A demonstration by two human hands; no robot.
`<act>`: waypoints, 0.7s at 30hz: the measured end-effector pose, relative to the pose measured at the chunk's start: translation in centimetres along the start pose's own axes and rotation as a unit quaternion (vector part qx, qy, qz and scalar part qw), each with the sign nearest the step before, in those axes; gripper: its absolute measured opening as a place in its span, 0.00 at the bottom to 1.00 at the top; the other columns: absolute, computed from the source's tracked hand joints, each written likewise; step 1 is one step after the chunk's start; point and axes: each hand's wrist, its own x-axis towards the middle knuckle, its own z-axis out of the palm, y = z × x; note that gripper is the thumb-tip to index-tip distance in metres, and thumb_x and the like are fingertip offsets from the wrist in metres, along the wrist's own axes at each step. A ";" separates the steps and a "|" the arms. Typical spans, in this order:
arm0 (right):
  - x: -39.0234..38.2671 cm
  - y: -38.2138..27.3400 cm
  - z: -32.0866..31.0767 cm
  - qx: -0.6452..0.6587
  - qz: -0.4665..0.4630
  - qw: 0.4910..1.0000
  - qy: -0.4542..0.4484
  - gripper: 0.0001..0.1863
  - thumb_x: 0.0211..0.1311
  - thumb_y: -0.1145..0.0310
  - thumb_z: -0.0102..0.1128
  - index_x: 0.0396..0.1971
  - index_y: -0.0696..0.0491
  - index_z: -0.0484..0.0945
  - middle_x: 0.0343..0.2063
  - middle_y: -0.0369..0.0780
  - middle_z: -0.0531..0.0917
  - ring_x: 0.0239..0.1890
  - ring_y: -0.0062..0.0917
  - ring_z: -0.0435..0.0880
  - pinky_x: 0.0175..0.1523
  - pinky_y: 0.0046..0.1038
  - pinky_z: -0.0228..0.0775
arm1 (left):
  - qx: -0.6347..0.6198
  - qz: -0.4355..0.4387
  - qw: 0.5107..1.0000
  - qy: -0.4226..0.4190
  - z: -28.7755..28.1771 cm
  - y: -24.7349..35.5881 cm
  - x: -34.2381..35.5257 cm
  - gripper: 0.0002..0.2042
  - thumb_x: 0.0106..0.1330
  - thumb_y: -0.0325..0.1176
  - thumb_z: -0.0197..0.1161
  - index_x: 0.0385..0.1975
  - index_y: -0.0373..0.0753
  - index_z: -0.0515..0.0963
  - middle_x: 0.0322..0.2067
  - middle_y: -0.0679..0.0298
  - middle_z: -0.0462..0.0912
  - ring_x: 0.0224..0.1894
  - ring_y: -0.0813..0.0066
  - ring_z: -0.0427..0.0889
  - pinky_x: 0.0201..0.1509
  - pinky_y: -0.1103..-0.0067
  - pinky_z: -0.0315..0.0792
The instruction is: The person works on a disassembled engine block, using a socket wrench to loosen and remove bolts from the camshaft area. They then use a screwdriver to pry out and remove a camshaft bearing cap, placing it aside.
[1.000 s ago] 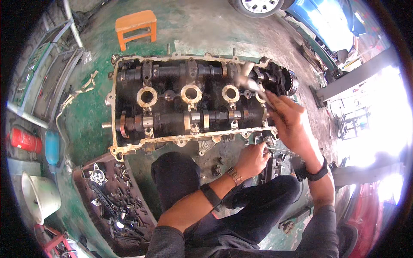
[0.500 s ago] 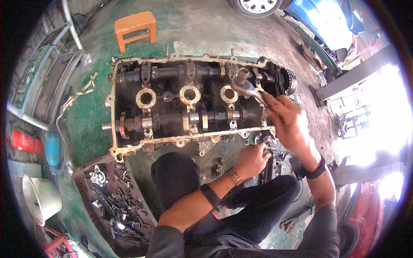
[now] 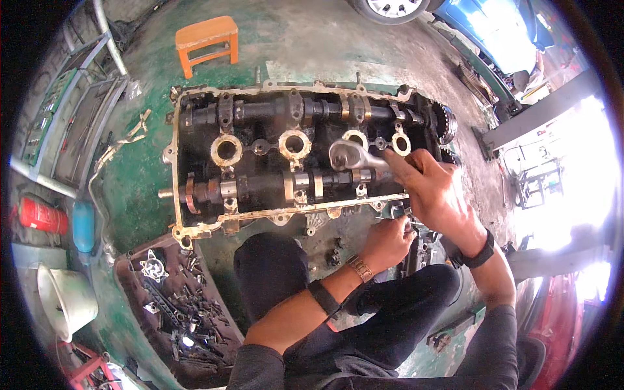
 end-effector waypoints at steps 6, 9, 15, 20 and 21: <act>0.9 1.1 -1.4 -0.020 -0.002 0.997 0.073 0.22 0.57 0.78 0.62 0.54 0.52 0.80 0.24 0.43 0.73 0.20 0.37 0.76 0.25 0.33 0.68 | 0.006 0.015 1.000 0.004 0.0 -0.1 -0.2 0.10 0.63 0.35 0.65 0.31 0.34 0.76 0.27 0.49 0.83 0.32 0.49 0.83 0.38 0.62 0.75; 0.6 0.8 -1.7 -0.024 -0.085 0.993 0.081 0.25 0.54 0.79 0.62 0.55 0.52 0.79 0.24 0.42 0.75 0.20 0.35 0.78 0.25 0.33 0.69 | 0.024 0.013 1.000 -0.003 -0.1 0.0 -0.1 0.11 0.64 0.38 0.63 0.36 0.35 0.77 0.29 0.53 0.84 0.34 0.52 0.84 0.40 0.61 0.76; 1.9 1.5 -1.6 -0.022 -0.008 0.995 0.099 0.24 0.55 0.78 0.62 0.54 0.51 0.80 0.24 0.41 0.75 0.20 0.36 0.78 0.25 0.34 0.71 | -0.003 0.013 1.000 0.010 0.0 0.1 -0.3 0.10 0.64 0.36 0.64 0.31 0.34 0.76 0.26 0.49 0.83 0.30 0.49 0.82 0.36 0.62 0.74; 1.5 1.7 -1.8 -0.044 -0.078 0.995 0.035 0.23 0.56 0.77 0.62 0.55 0.51 0.80 0.23 0.40 0.73 0.19 0.34 0.77 0.24 0.31 0.68 | 0.012 0.014 1.000 -0.002 -0.2 0.0 -0.1 0.11 0.64 0.37 0.63 0.35 0.35 0.77 0.27 0.51 0.83 0.32 0.50 0.83 0.38 0.61 0.76; 1.1 1.5 -1.7 -0.024 -0.125 0.991 0.047 0.23 0.56 0.77 0.62 0.55 0.52 0.79 0.23 0.41 0.73 0.20 0.34 0.77 0.23 0.31 0.67 | 0.013 0.004 1.000 -0.014 -0.3 0.0 -0.1 0.11 0.64 0.37 0.63 0.37 0.36 0.77 0.29 0.52 0.84 0.34 0.51 0.83 0.40 0.60 0.76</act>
